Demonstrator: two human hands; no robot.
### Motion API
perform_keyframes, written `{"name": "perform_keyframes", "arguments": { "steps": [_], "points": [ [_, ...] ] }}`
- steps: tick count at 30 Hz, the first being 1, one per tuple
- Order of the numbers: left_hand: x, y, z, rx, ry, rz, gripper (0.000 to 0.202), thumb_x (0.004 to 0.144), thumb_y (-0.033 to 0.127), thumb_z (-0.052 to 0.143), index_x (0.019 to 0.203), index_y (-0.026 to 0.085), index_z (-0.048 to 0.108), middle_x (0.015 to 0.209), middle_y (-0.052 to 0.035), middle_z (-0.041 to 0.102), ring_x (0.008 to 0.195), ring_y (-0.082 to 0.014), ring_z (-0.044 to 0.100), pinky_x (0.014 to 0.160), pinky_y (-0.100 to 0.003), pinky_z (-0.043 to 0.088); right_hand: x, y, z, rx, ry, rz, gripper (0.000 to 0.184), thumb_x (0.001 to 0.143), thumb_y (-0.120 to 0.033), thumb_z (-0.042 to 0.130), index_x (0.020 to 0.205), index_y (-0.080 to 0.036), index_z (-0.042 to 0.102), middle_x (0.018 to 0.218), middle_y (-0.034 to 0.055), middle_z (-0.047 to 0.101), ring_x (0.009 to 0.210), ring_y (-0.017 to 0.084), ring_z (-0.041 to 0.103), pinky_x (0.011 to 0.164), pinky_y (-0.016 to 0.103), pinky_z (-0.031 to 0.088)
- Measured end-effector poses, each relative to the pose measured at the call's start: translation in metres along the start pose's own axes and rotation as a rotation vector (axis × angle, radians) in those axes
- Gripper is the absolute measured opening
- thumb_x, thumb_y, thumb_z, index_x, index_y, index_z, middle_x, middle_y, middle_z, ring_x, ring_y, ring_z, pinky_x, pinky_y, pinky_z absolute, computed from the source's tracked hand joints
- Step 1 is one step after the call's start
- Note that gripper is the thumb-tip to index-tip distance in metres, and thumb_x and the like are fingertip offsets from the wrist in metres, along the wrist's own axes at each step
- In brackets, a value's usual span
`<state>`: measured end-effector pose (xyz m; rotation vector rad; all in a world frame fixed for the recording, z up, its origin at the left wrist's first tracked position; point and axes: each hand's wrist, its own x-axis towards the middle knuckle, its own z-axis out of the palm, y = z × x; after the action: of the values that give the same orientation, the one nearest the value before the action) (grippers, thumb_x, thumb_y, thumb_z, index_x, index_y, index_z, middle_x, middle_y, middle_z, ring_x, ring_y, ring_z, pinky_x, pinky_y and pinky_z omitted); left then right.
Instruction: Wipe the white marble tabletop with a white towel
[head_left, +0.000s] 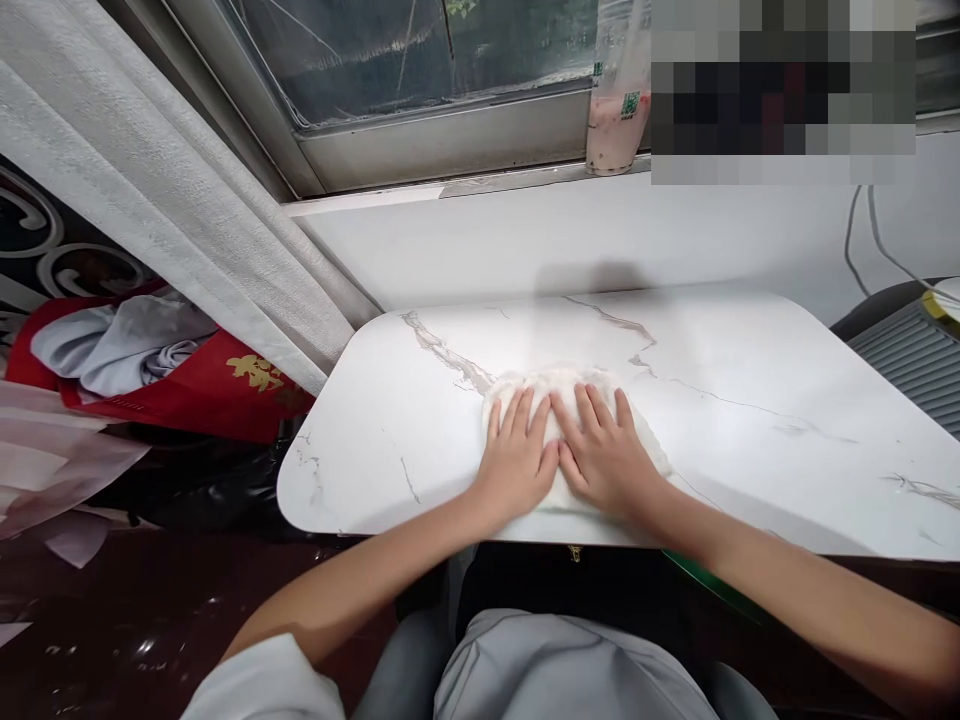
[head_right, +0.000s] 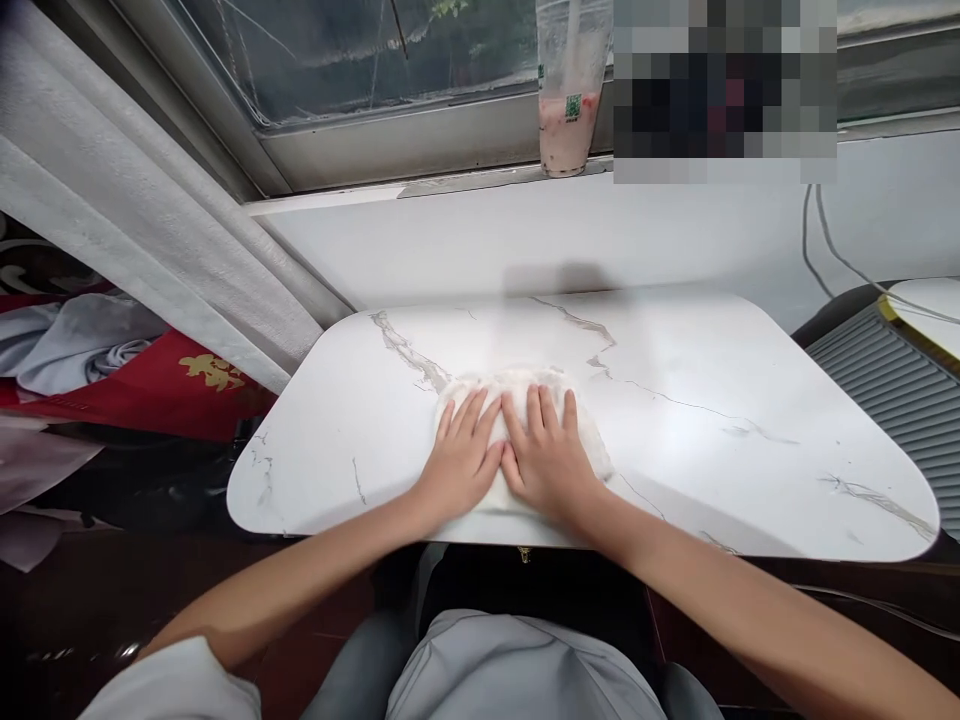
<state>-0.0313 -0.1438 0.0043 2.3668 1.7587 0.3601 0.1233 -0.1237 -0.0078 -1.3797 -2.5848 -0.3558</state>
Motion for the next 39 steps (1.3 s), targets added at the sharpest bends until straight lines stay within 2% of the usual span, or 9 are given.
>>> {"name": "perform_keyframes", "arguments": {
  "steps": [6,9,13,18,24,30,34,39],
  "points": [
    [0.086,-0.056,-0.006,-0.023,-0.001,-0.086,0.051,0.1,0.03,0.035,0.15,0.019,0.036,0.161,-0.0098,0.032,0.151,-0.021,0.023,0.124,-0.047,0.012,0.09,0.013,0.028,-0.031,-0.033,0.078,0.06,0.098,-0.031,0.026,0.15,-0.004,0.038,0.144,0.0299,0.047,0.134,0.044,0.041,0.105,0.066,0.024],
    [0.121,-0.08,-0.01,-0.079,0.042,-0.12,0.047,0.102,0.031,0.029,0.147,0.022,0.04,0.159,-0.0064,0.036,0.15,-0.0179,0.027,0.124,-0.045,0.014,0.129,0.021,0.042,-0.013,-0.031,0.083,0.06,0.098,-0.031,0.025,0.15,-0.003,0.036,0.144,0.0303,0.046,0.135,0.043,0.039,0.105,0.065,0.023],
    [0.153,-0.101,-0.013,-0.109,0.102,-0.156,0.045,0.103,0.031,0.023,0.142,0.025,0.045,0.156,-0.0029,0.043,0.147,-0.0152,0.031,0.124,-0.043,0.016,0.169,0.033,0.055,0.031,-0.019,0.062,0.06,0.097,-0.028,0.024,0.15,-0.003,0.036,0.143,0.0299,0.047,0.132,0.043,0.038,0.104,0.066,0.022],
    [0.176,-0.12,-0.017,-0.102,0.141,-0.151,0.044,0.103,0.03,0.023,0.139,0.024,0.047,0.152,-0.0026,0.047,0.145,-0.0148,0.035,0.123,-0.042,0.018,0.201,0.037,0.064,0.043,-0.025,0.06,0.059,0.097,-0.028,0.022,0.15,-0.004,0.036,0.139,0.0284,0.049,0.128,0.041,0.04,0.105,0.064,0.02],
    [0.181,-0.128,-0.02,-0.092,0.139,-0.116,0.044,0.102,0.031,0.026,0.139,0.023,0.048,0.151,-0.0036,0.048,0.144,-0.0159,0.035,0.123,-0.042,0.018,0.207,0.03,0.064,0.039,-0.007,0.099,0.059,0.098,-0.028,0.02,0.148,-0.003,0.036,0.138,0.029,0.05,0.126,0.042,0.041,0.105,0.064,0.018],
    [0.17,-0.123,-0.018,-0.06,0.111,-0.136,0.045,0.102,0.032,0.027,0.142,0.023,0.044,0.157,-0.0038,0.041,0.148,-0.0158,0.03,0.124,-0.041,0.015,0.194,0.026,0.058,0.02,-0.039,0.081,0.059,0.099,-0.028,0.02,0.151,-0.003,0.033,0.145,0.0283,0.045,0.133,0.041,0.037,0.106,0.066,0.019],
    [0.145,-0.116,-0.018,-0.039,0.083,-0.147,0.047,0.102,0.034,0.029,0.146,0.021,0.04,0.16,-0.0055,0.035,0.15,-0.017,0.025,0.124,-0.041,0.013,0.174,0.018,0.054,0.015,-0.019,0.028,0.059,0.099,-0.029,0.021,0.151,-0.003,0.033,0.146,0.0287,0.044,0.135,0.041,0.038,0.107,0.066,0.022],
    [0.095,-0.103,-0.02,-0.009,0.04,-0.129,0.05,0.098,0.027,0.037,0.148,0.018,0.039,0.162,-0.0077,0.032,0.151,-0.0183,0.022,0.125,-0.041,0.01,0.133,-0.007,0.038,-0.01,0.016,-0.011,0.059,0.099,-0.031,0.027,0.15,-0.003,0.037,0.144,0.0295,0.048,0.133,0.043,0.042,0.106,0.065,0.025]
  ]
}}
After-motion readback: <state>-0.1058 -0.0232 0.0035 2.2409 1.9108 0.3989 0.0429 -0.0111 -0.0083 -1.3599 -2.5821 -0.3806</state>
